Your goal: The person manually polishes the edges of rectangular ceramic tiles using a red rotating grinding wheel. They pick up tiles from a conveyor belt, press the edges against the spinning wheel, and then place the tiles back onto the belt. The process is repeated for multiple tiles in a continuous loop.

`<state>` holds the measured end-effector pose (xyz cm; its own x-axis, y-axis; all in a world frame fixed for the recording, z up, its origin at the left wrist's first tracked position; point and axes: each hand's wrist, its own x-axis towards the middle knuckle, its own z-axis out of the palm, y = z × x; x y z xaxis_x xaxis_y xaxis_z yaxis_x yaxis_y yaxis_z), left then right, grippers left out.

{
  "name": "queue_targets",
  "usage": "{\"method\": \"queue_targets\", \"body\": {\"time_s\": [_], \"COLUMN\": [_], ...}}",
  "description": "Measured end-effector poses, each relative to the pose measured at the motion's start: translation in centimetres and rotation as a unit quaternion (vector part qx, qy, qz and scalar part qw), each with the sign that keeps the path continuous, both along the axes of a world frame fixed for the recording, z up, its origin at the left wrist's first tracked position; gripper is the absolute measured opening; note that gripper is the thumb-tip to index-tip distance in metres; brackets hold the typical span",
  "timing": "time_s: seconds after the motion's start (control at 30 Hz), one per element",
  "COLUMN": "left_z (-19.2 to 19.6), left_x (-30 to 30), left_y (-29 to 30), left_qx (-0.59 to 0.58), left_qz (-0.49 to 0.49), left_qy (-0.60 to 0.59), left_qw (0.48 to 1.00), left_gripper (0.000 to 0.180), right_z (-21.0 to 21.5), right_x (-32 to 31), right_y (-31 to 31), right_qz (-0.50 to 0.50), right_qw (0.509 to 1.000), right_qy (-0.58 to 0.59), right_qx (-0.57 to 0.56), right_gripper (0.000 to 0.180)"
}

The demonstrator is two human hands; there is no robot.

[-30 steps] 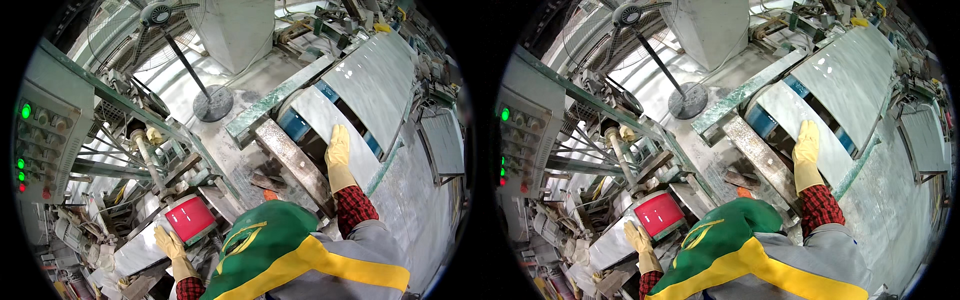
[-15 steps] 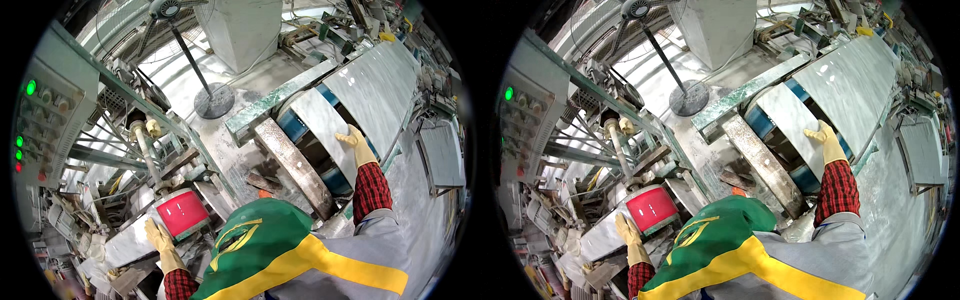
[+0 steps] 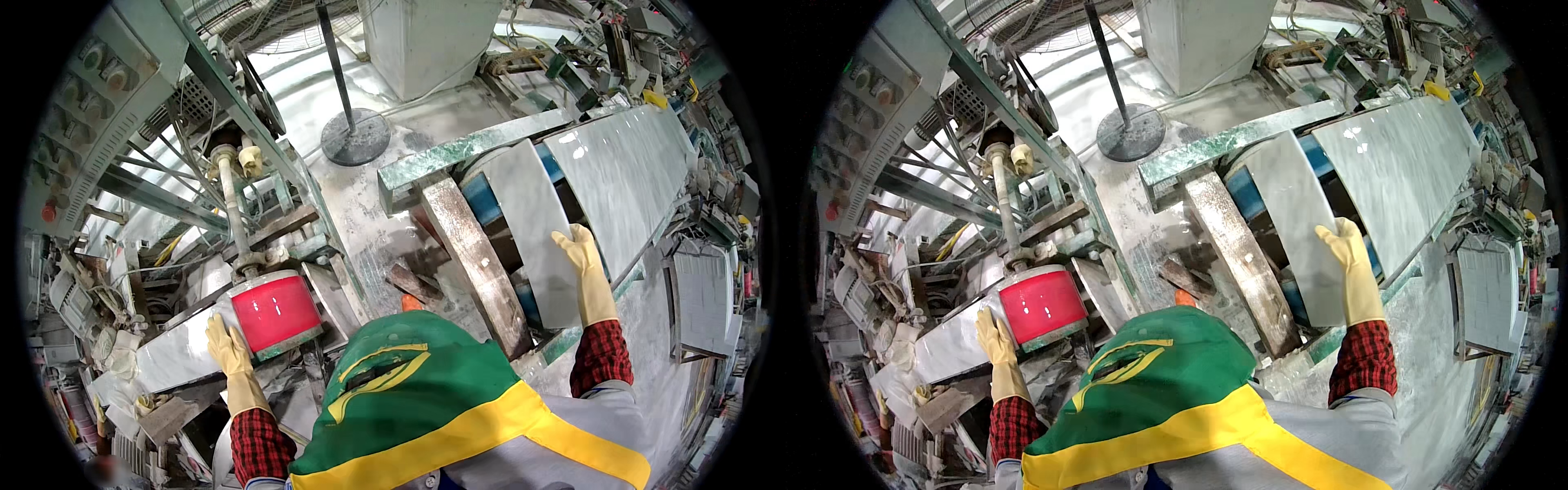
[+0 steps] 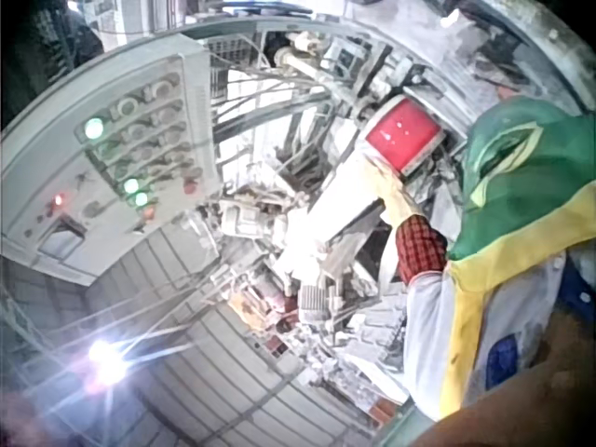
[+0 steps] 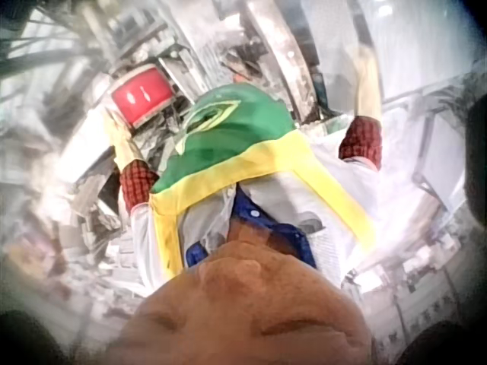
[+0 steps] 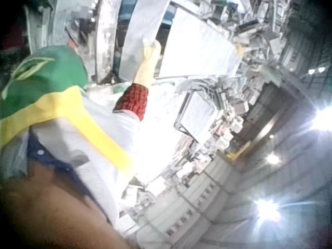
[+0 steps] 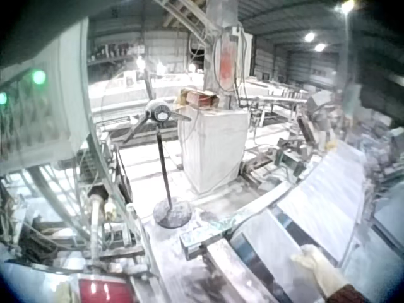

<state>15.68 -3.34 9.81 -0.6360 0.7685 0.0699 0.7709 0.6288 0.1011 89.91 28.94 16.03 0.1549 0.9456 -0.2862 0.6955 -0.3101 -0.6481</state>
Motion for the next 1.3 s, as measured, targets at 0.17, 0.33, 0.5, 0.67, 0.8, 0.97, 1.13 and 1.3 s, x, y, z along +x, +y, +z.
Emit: {"method": "queue_targets", "body": {"time_s": [0.17, 0.33, 0.5, 0.67, 0.8, 0.97, 1.13, 1.3], "left_z": [-0.1, 0.3, 0.2, 0.7, 2.2, 1.2, -1.3, -1.7], "left_x": [-0.4, -0.7, -1.0, -1.9, -3.1, -4.2, -4.8, -4.8], "left_y": [0.1, 0.1, -0.2, -0.5, -0.6, -1.8, -2.6, -2.7], "left_qx": [0.02, 0.036, 0.028, 0.093, 0.101, 0.157, 0.211, 0.21], "left_qz": [-0.008, -0.016, -0.001, -0.026, 0.044, 0.151, 0.154, 0.159], "left_qy": [0.018, 0.009, 0.012, 0.01, 0.047, 0.015, 0.055, 0.071], "left_qw": [1.0, 0.999, 1.0, 0.995, 0.993, 0.976, 0.964, 0.962], "left_gripper": [0.051, 0.051, 0.051, 0.041, 0.032, 0.034, 0.04, 0.038], "right_z": [1.7, 1.7, 0.4, 1.9, 0.3, -0.2, -2.9, -1.9], "right_x": [-6.5, -10.9, -13.1, -14.8, -13.6, -12.8, -10.7, -13.5], "right_y": [-2.4, -3.6, -4.5, -5.3, -7.1, -6.2, -6.2, -7.3], "right_qz": [0.0, 0.043, 0.048, 0.066, 0.108, 0.078, 0.09, 0.115], "right_qw": [0.996, 0.987, 0.975, 0.976, 0.99, 0.971, 0.971, 0.951], "right_qy": [-0.092, -0.155, -0.216, -0.2, -0.076, -0.193, -0.196, -0.251], "right_qx": [-0.024, -0.02, -0.025, -0.059, 0.044, -0.116, -0.107, -0.142], "right_gripper": [0.049, 0.046, 0.052, 0.046, 0.043, 0.045, 0.041, 0.044]}}
